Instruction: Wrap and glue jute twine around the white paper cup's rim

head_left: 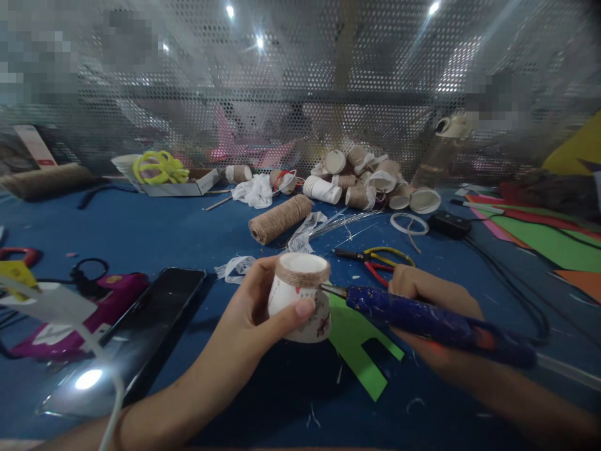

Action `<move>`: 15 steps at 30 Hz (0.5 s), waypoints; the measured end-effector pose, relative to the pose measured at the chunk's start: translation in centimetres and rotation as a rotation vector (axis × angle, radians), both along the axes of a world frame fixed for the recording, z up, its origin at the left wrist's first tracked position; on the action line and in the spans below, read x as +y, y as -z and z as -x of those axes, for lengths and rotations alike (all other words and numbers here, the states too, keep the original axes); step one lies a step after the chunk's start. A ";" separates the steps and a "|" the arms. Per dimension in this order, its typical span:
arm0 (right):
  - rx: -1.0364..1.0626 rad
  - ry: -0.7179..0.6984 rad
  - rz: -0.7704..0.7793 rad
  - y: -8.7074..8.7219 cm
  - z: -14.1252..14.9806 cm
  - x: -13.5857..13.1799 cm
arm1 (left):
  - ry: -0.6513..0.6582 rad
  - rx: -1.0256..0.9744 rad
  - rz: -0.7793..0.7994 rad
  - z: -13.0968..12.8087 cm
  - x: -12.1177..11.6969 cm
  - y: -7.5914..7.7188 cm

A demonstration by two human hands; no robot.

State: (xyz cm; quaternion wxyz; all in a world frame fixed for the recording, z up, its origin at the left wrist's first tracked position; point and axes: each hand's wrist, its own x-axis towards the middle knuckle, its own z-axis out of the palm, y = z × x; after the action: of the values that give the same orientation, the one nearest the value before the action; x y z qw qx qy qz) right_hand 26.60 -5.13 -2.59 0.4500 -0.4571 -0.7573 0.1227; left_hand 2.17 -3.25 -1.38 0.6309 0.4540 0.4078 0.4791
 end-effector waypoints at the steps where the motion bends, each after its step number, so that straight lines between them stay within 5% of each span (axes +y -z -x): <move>1: 0.005 -0.003 0.001 0.0 0.0 0.0 | 0.008 0.005 -0.005 0.0 0.0 0.0; 15: 0.019 0.020 -0.041 -0.2 0.2 0.1 | -0.043 0.010 -0.034 0.0 -0.2 -0.1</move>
State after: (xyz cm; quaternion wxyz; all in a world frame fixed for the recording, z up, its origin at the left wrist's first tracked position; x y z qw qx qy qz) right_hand 26.44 -5.08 -2.38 0.4674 -0.4541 -0.7509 0.1072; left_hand 2.17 -3.40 -1.30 0.6108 0.4582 0.4123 0.4970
